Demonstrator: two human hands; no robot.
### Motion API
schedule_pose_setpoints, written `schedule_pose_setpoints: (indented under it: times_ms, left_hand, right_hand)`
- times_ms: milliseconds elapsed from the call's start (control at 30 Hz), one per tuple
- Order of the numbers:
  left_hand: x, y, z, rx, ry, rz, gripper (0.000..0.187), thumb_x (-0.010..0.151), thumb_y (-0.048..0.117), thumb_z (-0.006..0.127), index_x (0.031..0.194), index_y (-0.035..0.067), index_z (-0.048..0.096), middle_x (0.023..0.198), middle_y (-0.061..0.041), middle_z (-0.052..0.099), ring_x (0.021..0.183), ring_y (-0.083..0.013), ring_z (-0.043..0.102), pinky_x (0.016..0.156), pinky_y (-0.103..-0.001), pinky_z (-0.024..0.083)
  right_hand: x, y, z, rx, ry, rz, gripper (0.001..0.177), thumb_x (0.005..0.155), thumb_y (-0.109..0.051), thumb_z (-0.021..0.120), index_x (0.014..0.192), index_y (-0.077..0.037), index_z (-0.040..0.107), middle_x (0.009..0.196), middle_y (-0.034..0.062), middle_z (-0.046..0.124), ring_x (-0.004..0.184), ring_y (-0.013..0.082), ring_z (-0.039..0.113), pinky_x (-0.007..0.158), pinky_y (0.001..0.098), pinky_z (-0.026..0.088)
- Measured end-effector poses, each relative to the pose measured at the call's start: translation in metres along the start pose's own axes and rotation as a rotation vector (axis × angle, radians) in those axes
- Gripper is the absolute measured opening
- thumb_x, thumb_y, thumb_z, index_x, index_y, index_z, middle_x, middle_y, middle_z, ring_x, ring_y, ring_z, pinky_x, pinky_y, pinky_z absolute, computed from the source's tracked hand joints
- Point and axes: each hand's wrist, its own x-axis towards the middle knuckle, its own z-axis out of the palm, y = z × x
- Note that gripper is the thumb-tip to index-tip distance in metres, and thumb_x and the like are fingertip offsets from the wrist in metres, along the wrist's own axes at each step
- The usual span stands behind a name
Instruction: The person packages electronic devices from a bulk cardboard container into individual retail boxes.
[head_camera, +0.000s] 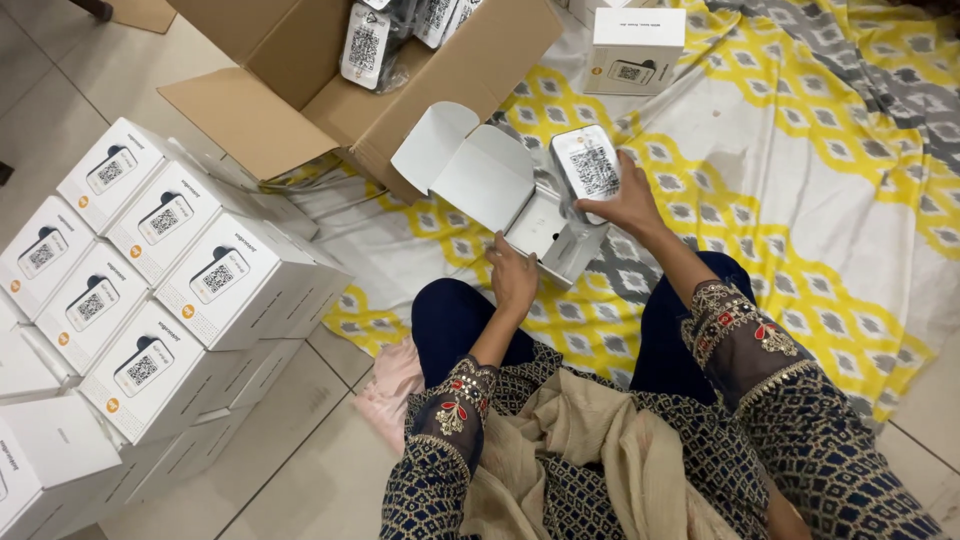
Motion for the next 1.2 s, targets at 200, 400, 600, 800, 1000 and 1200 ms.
schedule_pose_setpoints:
  times_ms: [200,400,600,800,1000,1200]
  left_hand:
    - [0.038,-0.009,0.006,-0.006,-0.059,-0.014,0.08,0.088,0.007,0.065,0.156,-0.004,0.023,0.142,-0.034,0.05,0.125,-0.0463,0.058,0.104,-0.049,0.047]
    - [0.039,0.019,-0.04,0.267,0.111,0.317,0.056,0.086,-0.001,0.059,0.14,-0.003,0.047,0.142,-0.03,0.047,0.123,-0.0436,0.055,0.101,-0.047,0.048]
    - [0.028,0.025,-0.022,0.641,-0.112,0.721,0.052,0.088,-0.001,0.063,0.139,-0.002,0.054,0.132,-0.021,0.055,0.122,-0.0364,0.055,0.1,-0.043,0.047]
    - [0.048,0.034,0.001,0.954,-0.186,0.533,0.098,0.067,0.026,0.082,0.15,0.0,0.035,0.142,-0.027,0.045,0.129,-0.0408,0.047,0.111,-0.049,0.037]
    - [0.063,0.016,0.022,0.973,-0.142,0.554,0.097,0.068,0.019,0.082,0.152,0.0,0.037,0.142,-0.03,0.047,0.126,-0.0416,0.048,0.107,-0.046,0.042]
    - [0.068,0.025,0.0,0.807,-0.214,0.585,0.103,0.056,0.018,0.085,0.148,0.0,0.042,0.128,-0.024,0.053,0.115,-0.037,0.05,0.101,-0.041,0.044]
  right_hand:
    - [0.004,0.035,-0.001,0.089,0.184,0.244,0.117,0.061,-0.05,0.093,0.149,0.005,0.04,0.137,0.0268,0.052,0.127,0.0394,0.052,0.107,0.0458,0.046]
    - [0.003,0.092,0.022,0.118,0.219,0.47,0.113,0.059,-0.055,0.095,0.142,0.005,0.047,0.129,0.0231,0.061,0.121,0.0368,0.06,0.104,0.0455,0.05]
    - [-0.028,0.018,0.014,-0.75,0.666,-0.138,0.101,0.044,-0.064,0.09,0.121,-0.005,0.061,0.111,0.0267,0.065,0.108,0.0445,0.064,0.088,0.0549,0.053]
    - [-0.058,-0.039,0.028,-0.124,-0.195,-0.374,0.015,0.08,-0.018,0.072,0.091,-0.008,0.072,0.089,0.0106,0.071,0.09,0.0326,0.067,0.081,0.0459,0.053]
    - [-0.056,0.027,0.09,-0.504,-0.351,-0.565,0.018,0.085,-0.02,0.061,0.081,-0.009,0.074,0.084,0.0122,0.073,0.088,0.0315,0.069,0.095,0.0471,0.047]
    - [-0.06,0.015,0.081,-0.468,-0.412,-0.541,0.02,0.086,-0.021,0.058,0.082,-0.009,0.074,0.081,0.0129,0.073,0.088,0.03,0.069,0.103,0.0433,0.043]
